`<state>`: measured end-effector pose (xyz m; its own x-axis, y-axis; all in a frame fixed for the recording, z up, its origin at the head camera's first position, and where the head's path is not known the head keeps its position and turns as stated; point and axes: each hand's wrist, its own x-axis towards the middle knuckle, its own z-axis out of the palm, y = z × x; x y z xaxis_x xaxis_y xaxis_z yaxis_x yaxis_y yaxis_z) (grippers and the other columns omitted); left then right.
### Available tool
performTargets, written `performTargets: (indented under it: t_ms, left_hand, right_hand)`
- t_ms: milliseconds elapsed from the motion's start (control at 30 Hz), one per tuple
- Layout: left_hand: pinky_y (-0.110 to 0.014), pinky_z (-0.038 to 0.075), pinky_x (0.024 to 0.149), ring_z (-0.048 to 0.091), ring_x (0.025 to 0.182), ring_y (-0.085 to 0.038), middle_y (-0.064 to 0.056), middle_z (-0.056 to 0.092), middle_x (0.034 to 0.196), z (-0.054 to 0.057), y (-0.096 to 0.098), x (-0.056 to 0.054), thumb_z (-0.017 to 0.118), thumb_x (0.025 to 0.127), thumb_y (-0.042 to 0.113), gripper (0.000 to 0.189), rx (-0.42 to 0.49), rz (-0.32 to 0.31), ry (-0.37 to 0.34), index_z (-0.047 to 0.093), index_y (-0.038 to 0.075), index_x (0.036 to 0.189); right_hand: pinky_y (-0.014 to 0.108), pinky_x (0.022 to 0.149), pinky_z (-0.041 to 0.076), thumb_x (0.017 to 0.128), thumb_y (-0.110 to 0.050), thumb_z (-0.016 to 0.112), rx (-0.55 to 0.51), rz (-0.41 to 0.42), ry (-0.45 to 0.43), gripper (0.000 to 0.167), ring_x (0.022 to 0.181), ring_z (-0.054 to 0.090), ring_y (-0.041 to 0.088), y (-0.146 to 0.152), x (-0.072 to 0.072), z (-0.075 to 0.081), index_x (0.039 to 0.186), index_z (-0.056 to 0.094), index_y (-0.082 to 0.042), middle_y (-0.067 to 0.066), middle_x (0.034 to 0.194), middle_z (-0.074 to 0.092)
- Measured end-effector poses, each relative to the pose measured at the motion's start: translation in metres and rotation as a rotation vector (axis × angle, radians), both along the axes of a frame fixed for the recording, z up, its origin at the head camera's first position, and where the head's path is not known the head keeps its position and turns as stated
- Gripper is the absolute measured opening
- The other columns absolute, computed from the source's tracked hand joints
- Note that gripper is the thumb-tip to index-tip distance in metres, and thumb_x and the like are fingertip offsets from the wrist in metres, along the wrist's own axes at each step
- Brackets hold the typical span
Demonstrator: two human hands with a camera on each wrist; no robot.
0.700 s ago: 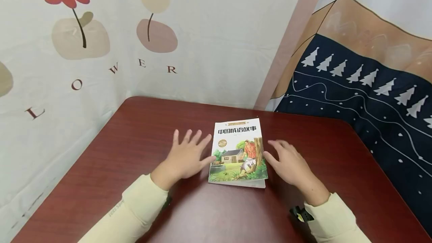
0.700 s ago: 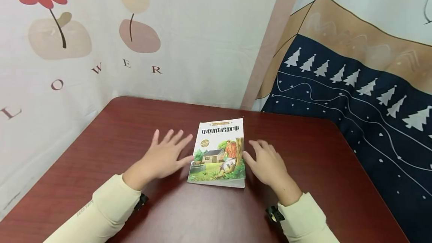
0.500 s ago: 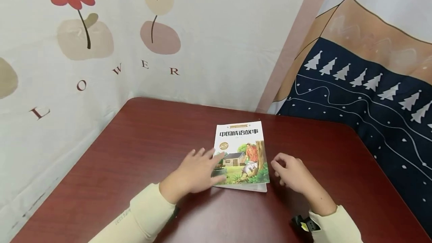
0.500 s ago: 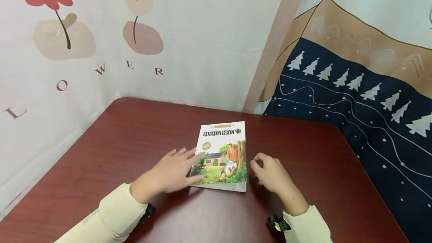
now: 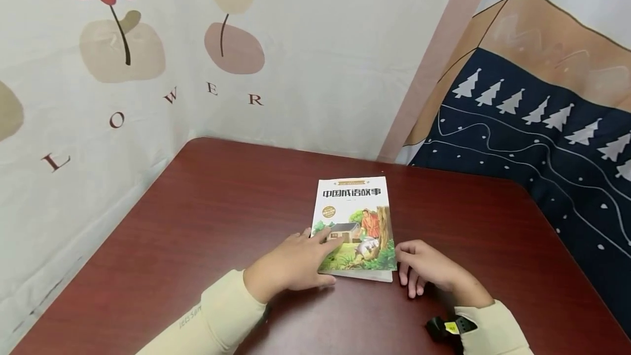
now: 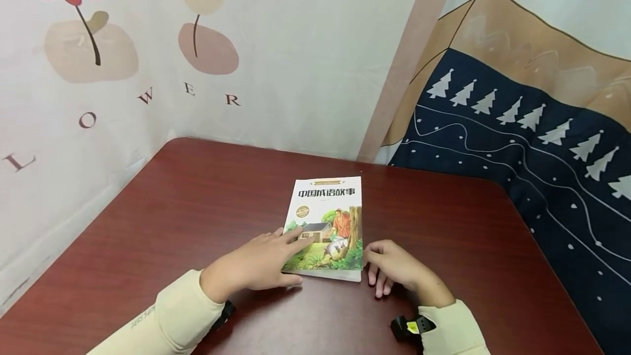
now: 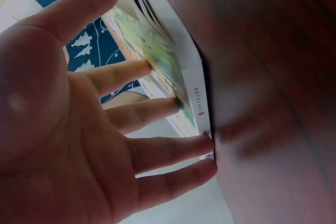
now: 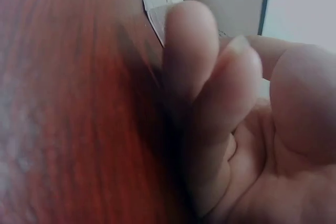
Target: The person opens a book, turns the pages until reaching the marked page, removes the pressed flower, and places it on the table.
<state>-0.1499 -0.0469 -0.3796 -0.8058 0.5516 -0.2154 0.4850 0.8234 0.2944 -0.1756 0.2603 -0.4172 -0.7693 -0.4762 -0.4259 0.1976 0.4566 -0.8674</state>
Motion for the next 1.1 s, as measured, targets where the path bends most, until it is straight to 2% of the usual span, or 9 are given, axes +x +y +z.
performTargets:
  t_ms: [100,300,567,733,933,1100]
  left_hand:
    - [-0.059,0.037,0.114,0.042,0.138,-0.052,-0.011,0.031,0.163,-0.002,-0.001,0.001,0.068,0.089,0.055,0.081,-0.006,-0.014,0.011,0.033,0.029,0.157]
    - [-0.058,0.039,0.112,0.044,0.137,-0.050,-0.013,0.032,0.163,-0.004,0.002,0.009,0.068,0.090,0.052,0.079,-0.014,-0.033,0.042,0.034,0.028,0.157]
    - [-0.056,0.041,0.112,0.046,0.136,-0.050,-0.014,0.034,0.161,-0.001,0.006,0.014,0.066,0.092,0.050,0.075,-0.028,-0.026,0.089,0.035,0.026,0.156]
    - [-0.057,0.043,0.109,0.049,0.134,-0.049,-0.013,0.037,0.160,-0.003,0.005,0.012,0.065,0.093,0.051,0.074,-0.041,-0.018,0.117,0.036,0.026,0.156]
    - [-0.056,0.043,0.110,0.049,0.134,-0.048,-0.013,0.037,0.160,-0.005,0.006,0.011,0.063,0.094,0.051,0.072,-0.040,-0.026,0.127,0.035,0.026,0.156]
    - [-0.054,0.046,0.107,0.053,0.131,-0.045,-0.013,0.041,0.158,-0.005,0.008,0.009,0.062,0.095,0.050,0.070,-0.057,-0.043,0.173,0.037,0.025,0.155]
  right_hand:
    - [0.024,0.040,0.049,0.104,-0.017,0.044,-0.027,0.007,0.004,0.025,0.042,0.061,0.012,0.000,0.000,-0.005,0.093,0.056,0.002,0.005,0.062,0.061]
    - [0.023,0.038,0.047,0.102,-0.012,0.043,-0.012,0.013,0.047,0.026,0.040,0.060,0.010,0.001,0.005,-0.009,0.083,0.052,0.003,0.003,0.059,0.060]
    - [0.024,0.038,0.047,0.101,-0.008,0.042,0.008,0.034,0.108,0.026,0.040,0.059,0.010,0.001,0.005,-0.009,0.082,0.051,0.007,0.004,0.059,0.060]
    - [0.025,0.038,0.048,0.101,-0.008,0.044,0.035,0.040,0.126,0.023,0.040,0.060,0.011,0.000,0.002,-0.008,0.083,0.054,0.003,0.005,0.059,0.060]
    - [0.025,0.038,0.048,0.101,-0.008,0.044,0.041,0.034,0.110,0.021,0.039,0.059,0.011,0.002,0.002,-0.007,0.085,0.054,0.002,0.005,0.059,0.060]
    - [0.026,0.038,0.048,0.101,-0.009,0.045,0.040,0.032,0.110,0.020,0.040,0.059,0.011,0.003,0.003,-0.005,0.086,0.054,0.002,0.005,0.059,0.061]
